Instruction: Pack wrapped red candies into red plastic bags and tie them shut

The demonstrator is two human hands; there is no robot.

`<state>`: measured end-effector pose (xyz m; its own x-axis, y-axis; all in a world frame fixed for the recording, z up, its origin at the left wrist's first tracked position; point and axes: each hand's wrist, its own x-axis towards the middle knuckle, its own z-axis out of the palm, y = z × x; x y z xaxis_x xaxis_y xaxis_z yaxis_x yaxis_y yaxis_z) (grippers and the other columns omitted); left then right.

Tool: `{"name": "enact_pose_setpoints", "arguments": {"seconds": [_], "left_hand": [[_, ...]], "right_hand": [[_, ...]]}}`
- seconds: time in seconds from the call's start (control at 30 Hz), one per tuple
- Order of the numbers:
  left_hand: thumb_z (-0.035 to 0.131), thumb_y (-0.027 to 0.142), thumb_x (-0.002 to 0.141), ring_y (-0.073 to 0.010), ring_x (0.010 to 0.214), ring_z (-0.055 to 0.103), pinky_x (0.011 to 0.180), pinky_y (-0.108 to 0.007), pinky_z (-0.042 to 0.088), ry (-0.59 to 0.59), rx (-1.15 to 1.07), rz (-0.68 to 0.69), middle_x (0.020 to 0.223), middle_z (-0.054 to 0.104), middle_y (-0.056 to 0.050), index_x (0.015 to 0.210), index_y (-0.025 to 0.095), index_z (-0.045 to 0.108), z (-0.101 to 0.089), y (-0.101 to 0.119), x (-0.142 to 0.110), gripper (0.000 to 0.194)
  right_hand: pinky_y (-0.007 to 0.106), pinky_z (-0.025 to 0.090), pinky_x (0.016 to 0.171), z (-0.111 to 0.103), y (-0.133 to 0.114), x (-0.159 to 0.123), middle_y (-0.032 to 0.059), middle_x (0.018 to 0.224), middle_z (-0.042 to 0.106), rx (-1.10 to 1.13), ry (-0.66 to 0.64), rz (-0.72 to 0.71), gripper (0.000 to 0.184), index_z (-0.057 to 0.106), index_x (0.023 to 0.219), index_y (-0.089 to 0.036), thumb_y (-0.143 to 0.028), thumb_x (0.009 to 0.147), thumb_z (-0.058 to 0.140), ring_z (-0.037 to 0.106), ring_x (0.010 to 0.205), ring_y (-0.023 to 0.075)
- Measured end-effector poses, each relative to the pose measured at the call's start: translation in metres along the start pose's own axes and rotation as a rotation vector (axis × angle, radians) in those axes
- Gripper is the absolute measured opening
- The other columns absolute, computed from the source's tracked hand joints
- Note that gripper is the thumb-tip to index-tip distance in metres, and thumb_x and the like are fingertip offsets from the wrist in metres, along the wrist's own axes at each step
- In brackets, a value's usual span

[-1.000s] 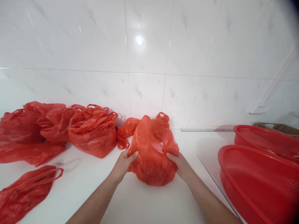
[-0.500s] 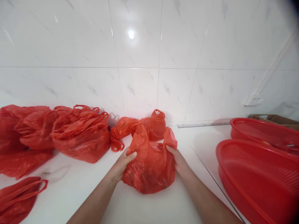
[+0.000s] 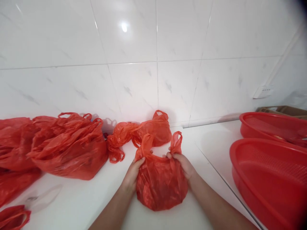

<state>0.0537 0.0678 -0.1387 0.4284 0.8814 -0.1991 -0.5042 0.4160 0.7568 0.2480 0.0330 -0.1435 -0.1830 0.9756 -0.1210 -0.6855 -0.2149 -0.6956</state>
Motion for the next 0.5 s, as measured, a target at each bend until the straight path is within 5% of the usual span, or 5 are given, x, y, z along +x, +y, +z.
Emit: {"name": "enact_pose_setpoints", "arguments": {"seconds": [0.1, 0.3, 0.4, 0.5], "left_hand": [[0.061, 0.025, 0.076, -0.0277, 0.095, 0.067, 0.085, -0.040, 0.053, -0.020, 0.034, -0.002, 0.099, 0.071, -0.011, 0.113, 0.014, 0.058, 0.001, -0.002, 0.004, 0.039], [0.056, 0.039, 0.077, -0.0298, 0.094, 0.067, 0.084, -0.041, 0.054, -0.039, 0.175, -0.074, 0.092, 0.073, -0.009, 0.107, 0.018, 0.062, 0.008, -0.003, 0.006, 0.038], [0.057, 0.043, 0.076, -0.0299, 0.092, 0.068, 0.082, -0.041, 0.054, -0.055, 0.180, -0.072, 0.088, 0.073, -0.009, 0.104, 0.018, 0.063, 0.012, -0.003, 0.004, 0.039], [0.058, 0.041, 0.075, -0.0288, 0.088, 0.069, 0.078, -0.039, 0.054, -0.047, 0.193, -0.023, 0.086, 0.073, -0.008, 0.098, 0.017, 0.065, 0.019, -0.004, 0.000, 0.034]], "right_hand": [[0.026, 0.043, 0.061, 0.006, 0.003, 0.000, 0.0016, 0.066, 0.058, -0.039, -0.114, 0.062, 0.030, 0.045, 0.052, -0.019, -0.032, 0.077, 0.053, 0.050, 0.057, 0.0124], [0.027, 0.038, 0.054, 0.012, 0.011, 0.000, 0.0034, 0.052, 0.048, -0.215, -0.155, 0.012, 0.067, 0.041, 0.046, -0.021, -0.077, 0.080, 0.025, 0.043, 0.050, 0.0134], [0.026, 0.036, 0.054, 0.012, 0.013, 0.001, -0.0012, 0.050, 0.043, -0.281, -0.074, -0.047, 0.058, 0.048, 0.054, -0.020, -0.070, 0.081, 0.041, 0.041, 0.049, 0.0121], [0.025, 0.035, 0.056, 0.013, 0.016, 0.002, -0.0068, 0.051, 0.039, -0.348, -0.132, -0.121, 0.032, 0.059, 0.081, -0.022, -0.054, 0.079, 0.061, 0.038, 0.048, 0.0102]]}}
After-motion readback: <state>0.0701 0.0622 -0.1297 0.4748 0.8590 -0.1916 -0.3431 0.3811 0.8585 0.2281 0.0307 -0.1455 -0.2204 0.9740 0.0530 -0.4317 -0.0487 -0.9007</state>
